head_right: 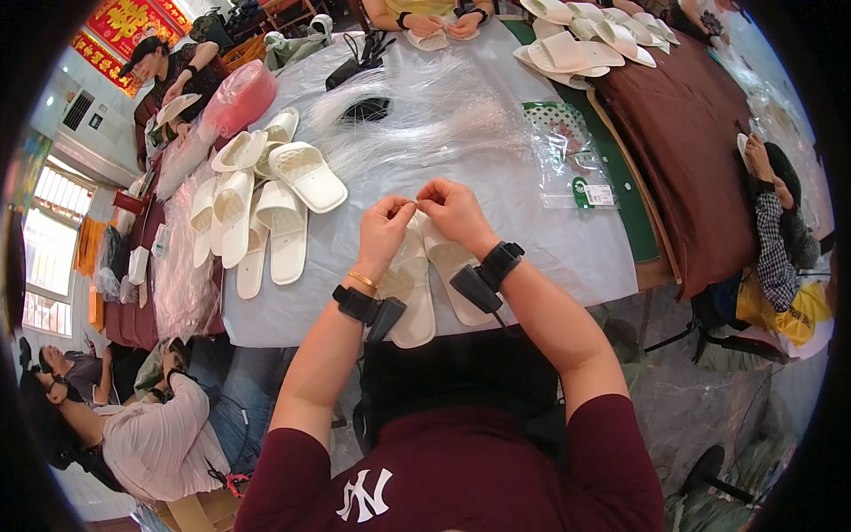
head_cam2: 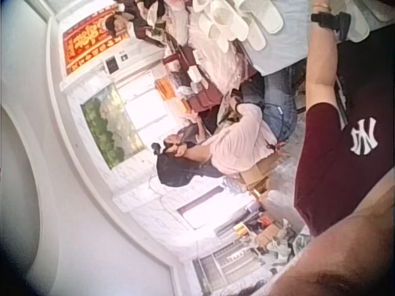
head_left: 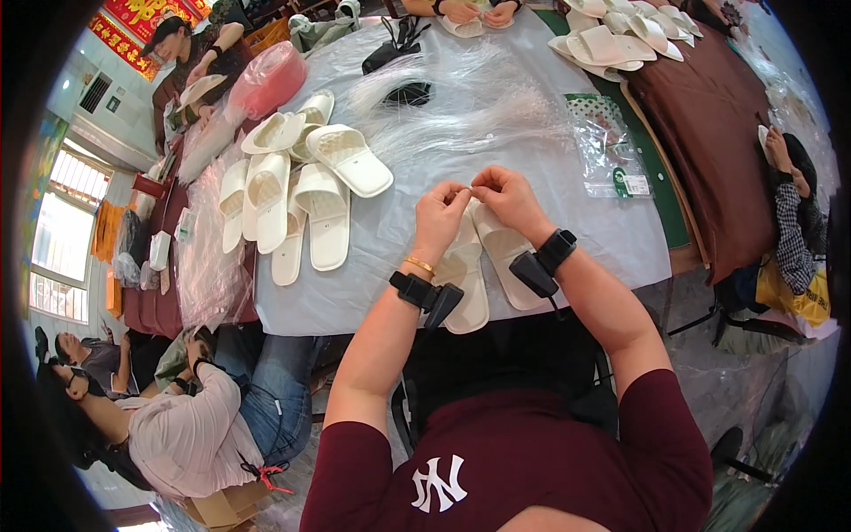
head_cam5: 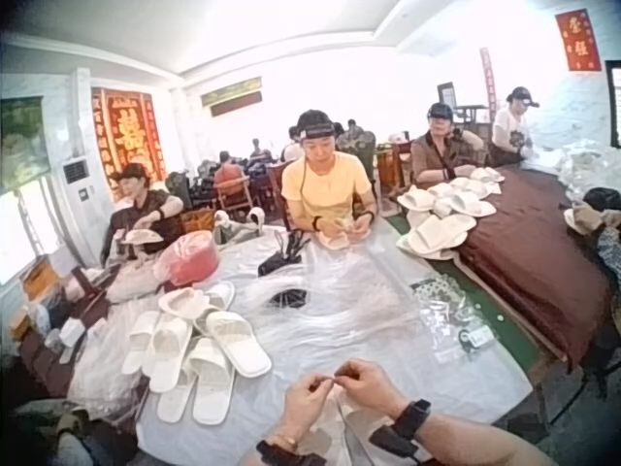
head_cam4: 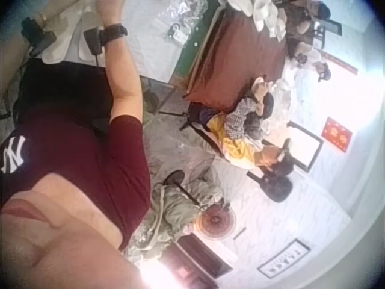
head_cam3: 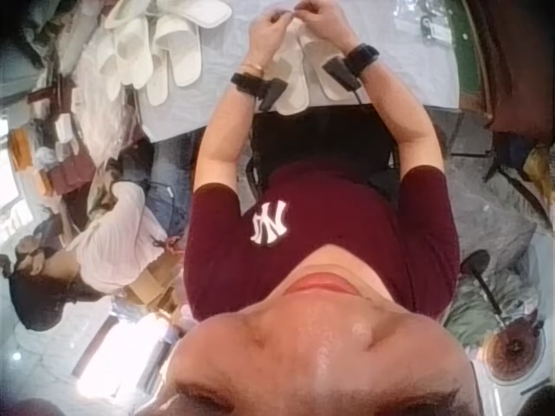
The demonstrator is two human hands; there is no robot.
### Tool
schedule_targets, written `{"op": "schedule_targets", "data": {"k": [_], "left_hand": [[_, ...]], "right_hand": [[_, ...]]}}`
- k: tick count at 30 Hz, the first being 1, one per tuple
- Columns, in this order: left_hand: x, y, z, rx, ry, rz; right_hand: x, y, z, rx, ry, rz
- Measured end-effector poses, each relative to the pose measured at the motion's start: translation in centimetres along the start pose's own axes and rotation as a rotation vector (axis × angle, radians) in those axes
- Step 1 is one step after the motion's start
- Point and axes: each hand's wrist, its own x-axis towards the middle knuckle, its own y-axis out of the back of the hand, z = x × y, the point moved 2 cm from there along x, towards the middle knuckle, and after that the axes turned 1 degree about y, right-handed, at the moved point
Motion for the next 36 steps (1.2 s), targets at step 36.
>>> {"op": "schedule_targets", "data": {"k": [36], "left_hand": [[-0.2, -0.4, 0.5, 0.061, -0.077, 0.043]], "right_hand": [[0.0, 0.2, 0.8, 0.006, -0.019, 0.010]]}}
